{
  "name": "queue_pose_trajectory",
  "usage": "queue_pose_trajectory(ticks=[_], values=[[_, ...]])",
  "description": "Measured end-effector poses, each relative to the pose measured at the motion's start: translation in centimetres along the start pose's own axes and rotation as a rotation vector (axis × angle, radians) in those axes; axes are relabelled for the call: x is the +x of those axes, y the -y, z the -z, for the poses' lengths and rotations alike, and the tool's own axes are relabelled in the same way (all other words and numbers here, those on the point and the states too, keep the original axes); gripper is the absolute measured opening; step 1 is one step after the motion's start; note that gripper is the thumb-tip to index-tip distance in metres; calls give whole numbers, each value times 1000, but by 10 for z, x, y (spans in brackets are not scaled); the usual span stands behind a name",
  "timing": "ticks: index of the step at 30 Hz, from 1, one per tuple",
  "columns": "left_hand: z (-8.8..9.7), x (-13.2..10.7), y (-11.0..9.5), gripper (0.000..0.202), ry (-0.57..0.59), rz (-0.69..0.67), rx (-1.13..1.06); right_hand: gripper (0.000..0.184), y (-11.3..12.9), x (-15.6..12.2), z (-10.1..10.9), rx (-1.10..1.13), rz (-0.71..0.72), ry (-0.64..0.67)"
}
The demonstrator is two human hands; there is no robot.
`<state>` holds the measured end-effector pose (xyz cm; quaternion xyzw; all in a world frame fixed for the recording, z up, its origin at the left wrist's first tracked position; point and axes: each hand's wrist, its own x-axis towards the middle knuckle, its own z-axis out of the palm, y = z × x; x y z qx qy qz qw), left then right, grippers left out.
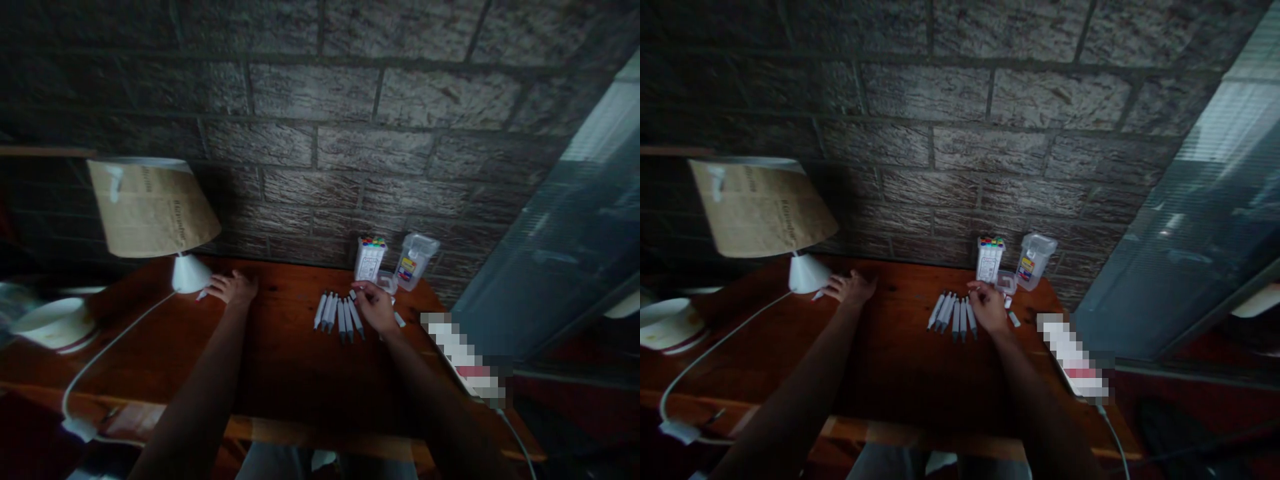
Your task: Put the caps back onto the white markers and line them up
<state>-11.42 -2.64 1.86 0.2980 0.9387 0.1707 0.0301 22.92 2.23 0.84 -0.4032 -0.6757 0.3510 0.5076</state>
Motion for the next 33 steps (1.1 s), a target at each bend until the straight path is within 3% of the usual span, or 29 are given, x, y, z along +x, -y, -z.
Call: queue_pose_trajectory(ticks=[4, 7, 13, 17, 20, 26, 30, 33], values=[[10, -1, -1, 78, 6, 0, 50, 28, -2, 0, 0, -8, 15, 16], [15, -7, -6, 61, 80, -82, 70, 28, -2, 0, 0, -19, 15, 11], [16, -33, -30, 40, 258, -339, 17, 25, -1, 0, -3, -37, 54, 36], [9, -49, -44, 20, 344, -672, -75, 27, -3, 0, -3, -41, 62, 34], [0, -58, -50, 21, 449, -814, -207, 29, -6, 1, -3, -57, 60, 35], [-12, -70, -56, 26, 431, -863, -315, 35, -8, 1, -4, -120, 72, 38], [-23, -76, -60, 34, 599, -794, -469, 37, -5, 0, -5, -171, 69, 45], [-34, -79, -64, 40, 706, -824, -579, 38, -4, -1, -6, -163, 68, 57]])
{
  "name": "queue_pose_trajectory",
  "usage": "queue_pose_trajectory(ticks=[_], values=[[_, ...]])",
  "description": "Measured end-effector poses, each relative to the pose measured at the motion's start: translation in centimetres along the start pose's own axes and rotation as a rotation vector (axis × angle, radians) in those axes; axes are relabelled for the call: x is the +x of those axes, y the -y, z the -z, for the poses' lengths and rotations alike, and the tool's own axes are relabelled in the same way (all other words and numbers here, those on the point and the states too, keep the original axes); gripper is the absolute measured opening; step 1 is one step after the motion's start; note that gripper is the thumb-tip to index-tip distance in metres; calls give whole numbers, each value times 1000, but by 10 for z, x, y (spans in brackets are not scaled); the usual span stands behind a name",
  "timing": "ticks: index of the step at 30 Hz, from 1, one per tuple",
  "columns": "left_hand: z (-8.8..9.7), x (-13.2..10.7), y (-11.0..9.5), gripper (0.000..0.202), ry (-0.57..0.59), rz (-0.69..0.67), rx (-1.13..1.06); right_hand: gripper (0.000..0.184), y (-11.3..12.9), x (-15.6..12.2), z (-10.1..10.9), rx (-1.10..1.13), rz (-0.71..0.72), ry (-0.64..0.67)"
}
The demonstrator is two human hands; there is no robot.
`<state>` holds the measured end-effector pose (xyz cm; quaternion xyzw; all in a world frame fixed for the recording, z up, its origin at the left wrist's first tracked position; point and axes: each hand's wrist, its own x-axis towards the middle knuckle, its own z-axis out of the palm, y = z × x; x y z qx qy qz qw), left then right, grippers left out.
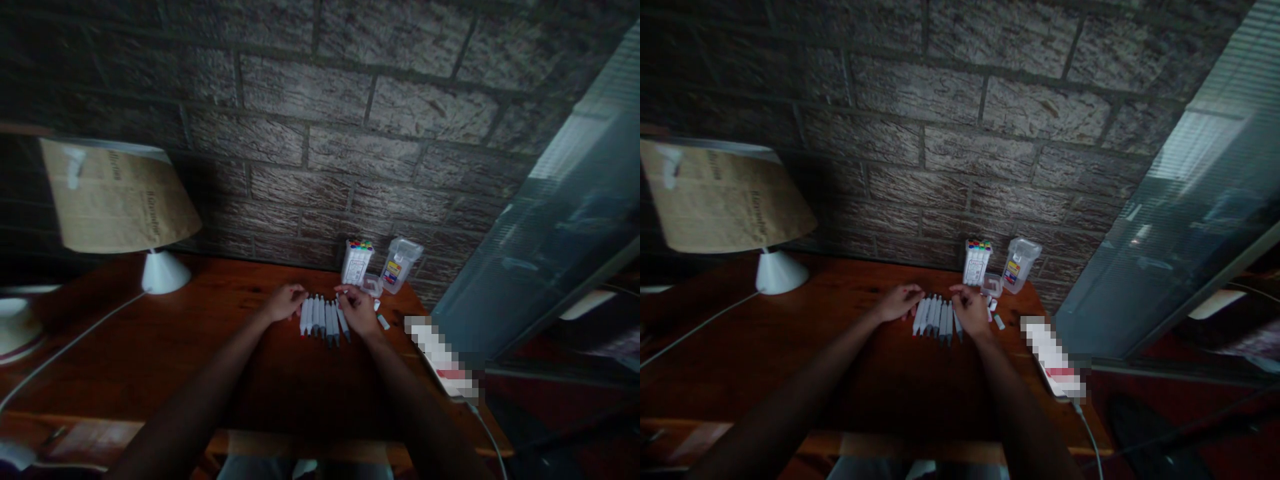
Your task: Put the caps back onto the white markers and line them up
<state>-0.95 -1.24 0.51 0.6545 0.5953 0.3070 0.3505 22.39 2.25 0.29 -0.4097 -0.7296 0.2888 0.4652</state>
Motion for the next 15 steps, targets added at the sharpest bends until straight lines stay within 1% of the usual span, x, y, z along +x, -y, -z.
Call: queue_pose_trajectory(ticks=[2, 3, 5, 6, 8, 10, 11, 13, 15], values=[[-4, 3, 3, 39, 17, -26, -25, 39, 0, 0, -1, 15, -3, 8], [-4, 4, 4, 37, 7, -38, -16, 39, 0, 1, 0, 10, 3, 6], [-4, 5, 7, 30, -50, -76, 47, 39, -1, 3, 6, -34, 26, -34], [-3, 6, 8, 27, -90, -100, 95, 38, -2, 6, 11, -81, 45, -78], [-1, 6, 10, 23, -164, -134, 196, 37, -6, 11, 26, -213, 76, -220], [0, 5, 11, 21, -202, -147, 275, 35, -13, 16, 43, -407, 125, -348], [1, 5, 11, 21, -212, -149, 299, 34, -16, 18, 50, -492, 135, -376], [1, 5, 12, 20, -214, -147, 329, 35, -23, 20, 60, -627, 84, -322], [1, 6, 13, 19, -218, -147, 343, 34, -25, 20, 62, -722, -48, -218]])
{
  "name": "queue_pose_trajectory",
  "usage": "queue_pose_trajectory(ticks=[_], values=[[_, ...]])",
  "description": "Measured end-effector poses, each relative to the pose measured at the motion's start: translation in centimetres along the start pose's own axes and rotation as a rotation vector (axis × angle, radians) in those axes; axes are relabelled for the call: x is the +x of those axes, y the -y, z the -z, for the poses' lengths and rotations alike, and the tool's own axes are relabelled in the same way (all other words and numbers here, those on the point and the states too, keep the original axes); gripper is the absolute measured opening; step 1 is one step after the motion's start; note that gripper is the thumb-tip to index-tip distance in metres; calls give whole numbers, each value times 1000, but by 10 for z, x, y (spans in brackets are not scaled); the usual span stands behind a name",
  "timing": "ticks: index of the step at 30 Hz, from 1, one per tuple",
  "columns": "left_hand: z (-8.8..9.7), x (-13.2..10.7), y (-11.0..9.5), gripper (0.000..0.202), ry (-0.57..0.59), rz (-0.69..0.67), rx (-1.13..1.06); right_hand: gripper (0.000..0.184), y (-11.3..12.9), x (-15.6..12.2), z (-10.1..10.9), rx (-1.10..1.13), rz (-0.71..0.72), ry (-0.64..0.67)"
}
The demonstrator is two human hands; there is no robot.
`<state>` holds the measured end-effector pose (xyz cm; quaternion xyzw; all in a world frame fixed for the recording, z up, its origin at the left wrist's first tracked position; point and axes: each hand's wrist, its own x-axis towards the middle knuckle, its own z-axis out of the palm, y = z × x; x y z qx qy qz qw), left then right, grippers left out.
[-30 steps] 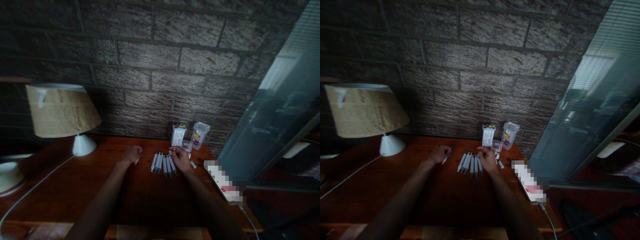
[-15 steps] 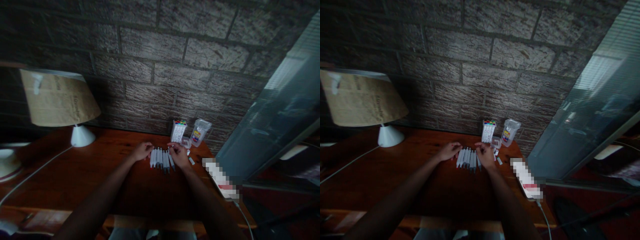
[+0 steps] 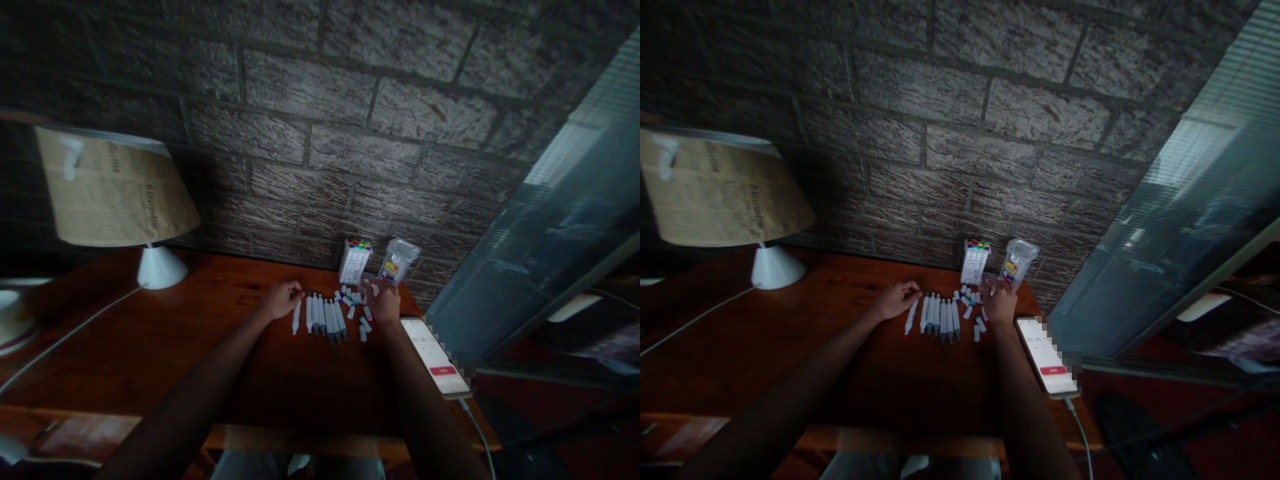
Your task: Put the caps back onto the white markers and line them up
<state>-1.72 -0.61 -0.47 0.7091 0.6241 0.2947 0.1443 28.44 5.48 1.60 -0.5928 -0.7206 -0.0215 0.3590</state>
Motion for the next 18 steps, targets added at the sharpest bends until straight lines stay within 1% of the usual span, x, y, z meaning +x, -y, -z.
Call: queue_pose_trajectory(ticks=[2, 4, 7, 10, 14, 18], values=[[-1, 0, 1, 18, -5, -7, -2, 34, 3, -2, -1, -87, -83, 133], [-3, 1, 2, 18, -7, -27, -36, 36, 8, -4, -1, -157, -136, 202], [-6, 0, 1, 18, 22, -62, -144, 38, 15, -6, 2, -212, -158, 243], [-8, -1, -2, 19, 59, -106, -228, 38, 17, -6, 7, -212, -164, 298], [-7, -2, -5, 20, 82, -136, -239, 39, 19, -5, 9, -215, -194, 345], [-7, -1, -5, 22, 91, -126, -238, 38, 20, -4, 7, -243, -175, 364]])
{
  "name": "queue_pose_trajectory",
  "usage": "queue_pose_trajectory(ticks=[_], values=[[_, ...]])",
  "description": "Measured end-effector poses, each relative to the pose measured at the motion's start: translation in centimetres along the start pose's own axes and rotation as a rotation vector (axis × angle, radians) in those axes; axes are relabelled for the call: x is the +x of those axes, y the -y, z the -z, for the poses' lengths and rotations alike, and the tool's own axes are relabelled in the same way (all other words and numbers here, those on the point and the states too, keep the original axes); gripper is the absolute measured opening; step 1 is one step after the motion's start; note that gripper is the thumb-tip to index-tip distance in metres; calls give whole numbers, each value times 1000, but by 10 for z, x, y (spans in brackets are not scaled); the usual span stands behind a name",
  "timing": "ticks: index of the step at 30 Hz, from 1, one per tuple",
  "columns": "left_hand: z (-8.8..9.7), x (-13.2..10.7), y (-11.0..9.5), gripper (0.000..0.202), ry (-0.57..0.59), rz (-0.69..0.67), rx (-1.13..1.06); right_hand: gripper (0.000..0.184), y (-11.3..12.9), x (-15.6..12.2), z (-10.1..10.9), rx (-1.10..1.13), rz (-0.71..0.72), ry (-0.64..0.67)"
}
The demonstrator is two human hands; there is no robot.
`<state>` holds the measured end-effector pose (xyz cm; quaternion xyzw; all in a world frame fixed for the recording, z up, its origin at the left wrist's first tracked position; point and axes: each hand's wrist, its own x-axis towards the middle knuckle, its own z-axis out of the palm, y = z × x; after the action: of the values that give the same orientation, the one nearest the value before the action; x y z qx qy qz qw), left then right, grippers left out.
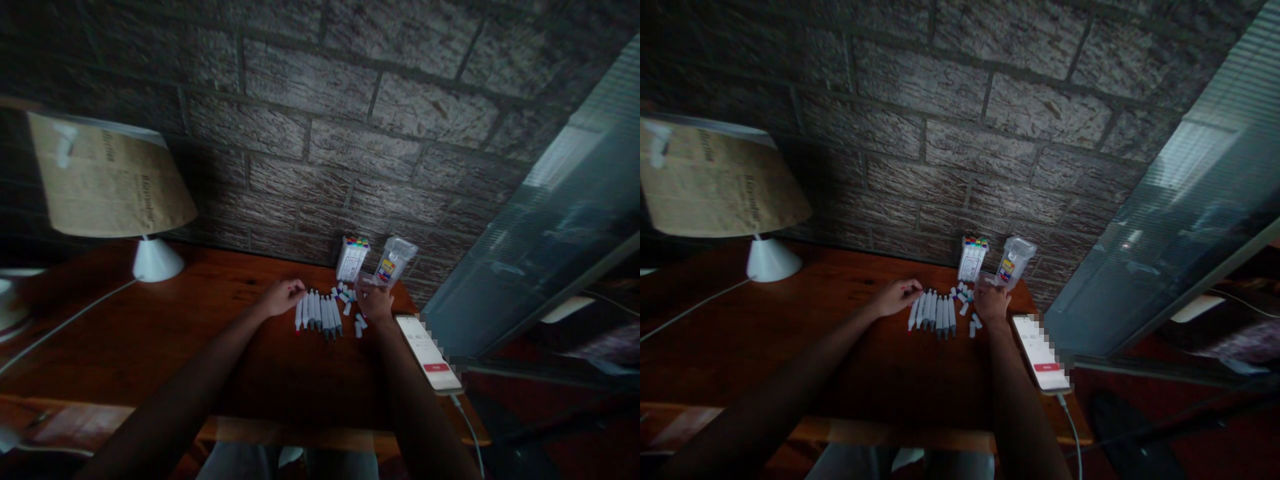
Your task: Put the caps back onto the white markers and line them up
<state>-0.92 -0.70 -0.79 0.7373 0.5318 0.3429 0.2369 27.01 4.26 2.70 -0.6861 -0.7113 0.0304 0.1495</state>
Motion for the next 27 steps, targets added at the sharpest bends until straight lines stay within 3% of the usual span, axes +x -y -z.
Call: queue_pose_trajectory(ticks=[10, 16, 24, 27], values=[[0, 0, -2, 24, -9, 0, -4, 33, -6, 9, -18, 118, 185, -143], [0, 0, -2, 22, -14, -9, 1, 23, -7, 11, -14, 455, 366, -414], [1, 0, -1, 21, -70, 25, 121, 28, 1, -1, 1, 669, 297, -541], [7, -1, -4, 22, -127, 88, 237, 29, 9, -3, 0, 902, 236, -521]])
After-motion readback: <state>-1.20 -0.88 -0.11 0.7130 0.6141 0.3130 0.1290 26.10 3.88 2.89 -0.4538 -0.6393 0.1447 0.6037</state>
